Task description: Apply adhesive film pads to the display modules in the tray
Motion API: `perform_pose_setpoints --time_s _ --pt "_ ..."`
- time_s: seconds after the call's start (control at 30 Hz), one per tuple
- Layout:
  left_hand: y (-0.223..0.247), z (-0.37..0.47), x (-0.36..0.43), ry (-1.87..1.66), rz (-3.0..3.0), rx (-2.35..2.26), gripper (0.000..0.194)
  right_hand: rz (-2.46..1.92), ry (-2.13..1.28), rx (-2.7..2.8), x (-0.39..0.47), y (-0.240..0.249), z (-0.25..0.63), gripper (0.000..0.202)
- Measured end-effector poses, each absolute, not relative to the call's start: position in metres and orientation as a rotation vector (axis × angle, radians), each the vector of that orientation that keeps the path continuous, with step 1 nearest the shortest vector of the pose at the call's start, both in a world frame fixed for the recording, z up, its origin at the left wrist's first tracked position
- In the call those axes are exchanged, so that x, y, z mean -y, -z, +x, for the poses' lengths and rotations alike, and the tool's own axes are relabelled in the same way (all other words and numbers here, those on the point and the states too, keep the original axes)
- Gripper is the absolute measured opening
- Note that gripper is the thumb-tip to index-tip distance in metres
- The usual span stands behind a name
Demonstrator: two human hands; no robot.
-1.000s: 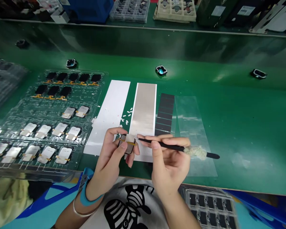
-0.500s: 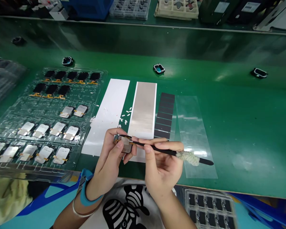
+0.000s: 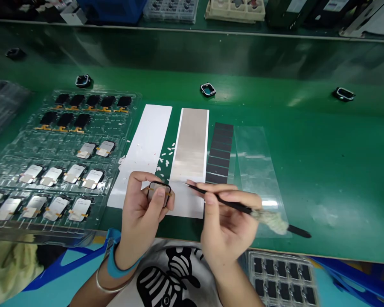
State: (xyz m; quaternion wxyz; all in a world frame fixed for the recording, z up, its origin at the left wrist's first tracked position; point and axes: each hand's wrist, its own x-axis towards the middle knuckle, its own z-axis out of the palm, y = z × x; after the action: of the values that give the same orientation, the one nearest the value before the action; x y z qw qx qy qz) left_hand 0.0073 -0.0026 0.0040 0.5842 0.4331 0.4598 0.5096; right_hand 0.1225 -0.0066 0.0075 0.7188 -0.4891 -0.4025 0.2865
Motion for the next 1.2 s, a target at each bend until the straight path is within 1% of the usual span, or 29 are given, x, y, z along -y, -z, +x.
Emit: perform_pose_setpoints --time_s 0.1,0.23,0.37,0.5,0.67,0.9,1.07,1.2 --pt "-0.004 0.005 0.004 -1.138 1.039 -1.109 0.016 -1.116 -0.561 0.824 0.010 -0.012 0.137 0.017" --pt "-0.005 0.004 0.008 -0.974 1.183 -1.048 0.006 -1.292 -0.654 0.887 0.025 -0.010 0.167 0.017" --pt "-0.007 0.004 0.009 -0.700 1.505 -1.052 0.010 -1.415 -0.814 0.976 0.041 0.001 0.186 0.016" --pt "-0.007 0.006 0.005 -0.565 1.726 -1.102 0.015 -1.479 -0.859 0.981 0.047 0.011 0.184 0.015" --pt "-0.004 0.006 0.003 -0.539 1.764 -1.113 0.017 -1.468 -0.841 1.053 0.046 0.015 0.180 0.016" --pt "-0.005 0.006 0.003 -0.571 1.812 -1.105 0.015 -1.482 -0.855 1.005 0.045 0.012 0.181 0.015" --pt "-0.005 0.008 0.002 -0.545 1.753 -1.087 0.011 -1.495 -0.847 0.981 0.044 0.010 0.178 0.016" --pt "-0.002 0.006 0.002 -0.540 1.706 -1.100 0.012 -1.496 -0.833 0.957 0.044 0.012 0.178 0.015"
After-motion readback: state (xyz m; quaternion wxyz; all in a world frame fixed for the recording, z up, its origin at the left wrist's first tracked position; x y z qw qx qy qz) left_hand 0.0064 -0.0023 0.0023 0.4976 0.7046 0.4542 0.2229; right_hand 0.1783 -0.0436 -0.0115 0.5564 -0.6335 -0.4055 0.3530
